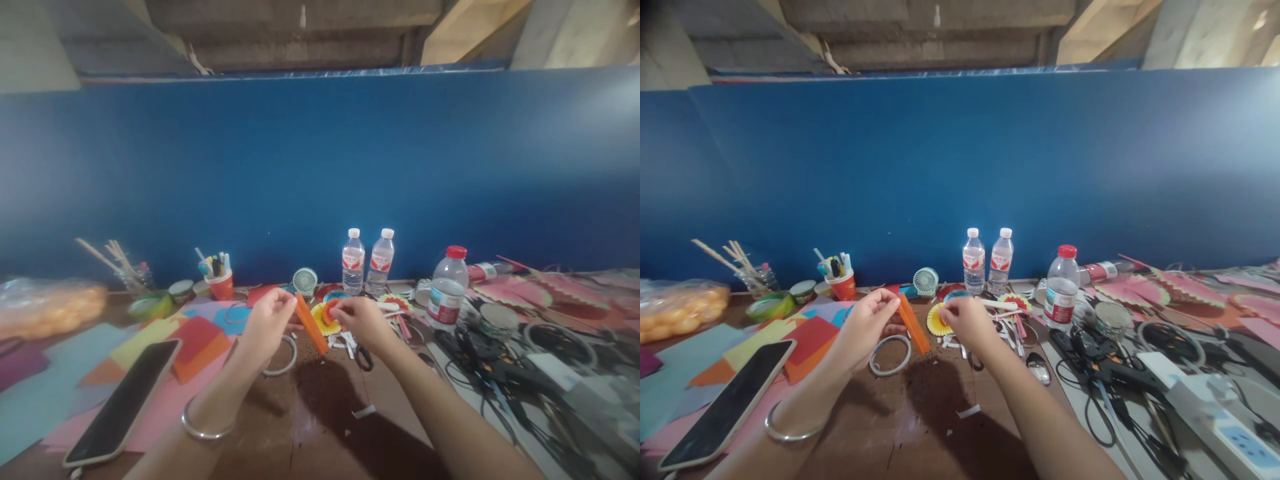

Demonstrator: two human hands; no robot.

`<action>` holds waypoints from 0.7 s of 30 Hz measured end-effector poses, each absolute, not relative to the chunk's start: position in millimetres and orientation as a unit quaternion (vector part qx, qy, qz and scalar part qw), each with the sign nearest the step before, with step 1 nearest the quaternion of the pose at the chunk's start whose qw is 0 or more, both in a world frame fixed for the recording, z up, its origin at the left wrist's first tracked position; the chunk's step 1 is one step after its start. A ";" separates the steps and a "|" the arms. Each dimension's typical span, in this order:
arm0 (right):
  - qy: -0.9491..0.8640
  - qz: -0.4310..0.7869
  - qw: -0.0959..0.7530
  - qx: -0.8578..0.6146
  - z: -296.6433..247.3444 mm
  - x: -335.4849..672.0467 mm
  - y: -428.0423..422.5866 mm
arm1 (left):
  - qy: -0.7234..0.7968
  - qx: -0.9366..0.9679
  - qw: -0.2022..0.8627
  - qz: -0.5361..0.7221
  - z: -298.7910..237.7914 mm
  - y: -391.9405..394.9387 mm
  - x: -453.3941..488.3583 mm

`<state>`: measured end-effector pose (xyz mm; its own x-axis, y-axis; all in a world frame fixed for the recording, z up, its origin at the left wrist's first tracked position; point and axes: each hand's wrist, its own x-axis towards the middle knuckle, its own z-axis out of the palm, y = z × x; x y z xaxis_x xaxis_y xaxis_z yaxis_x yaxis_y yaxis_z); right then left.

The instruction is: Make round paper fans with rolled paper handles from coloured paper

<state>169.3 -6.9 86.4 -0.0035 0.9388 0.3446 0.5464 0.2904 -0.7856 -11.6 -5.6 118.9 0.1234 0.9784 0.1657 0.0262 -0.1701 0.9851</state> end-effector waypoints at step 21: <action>-0.505 0.493 0.590 -0.392 71.5 146.5 -4.0 | 0.404 0.461 0.474 0.632 119.4 3.2 -15.9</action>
<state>146.5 -4.0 71.5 0.0035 0.9777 0.2100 -0.1856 0.2070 -0.9606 -15.9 3.2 119.4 -0.1263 0.9718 0.1993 -0.2275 -0.2240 0.9477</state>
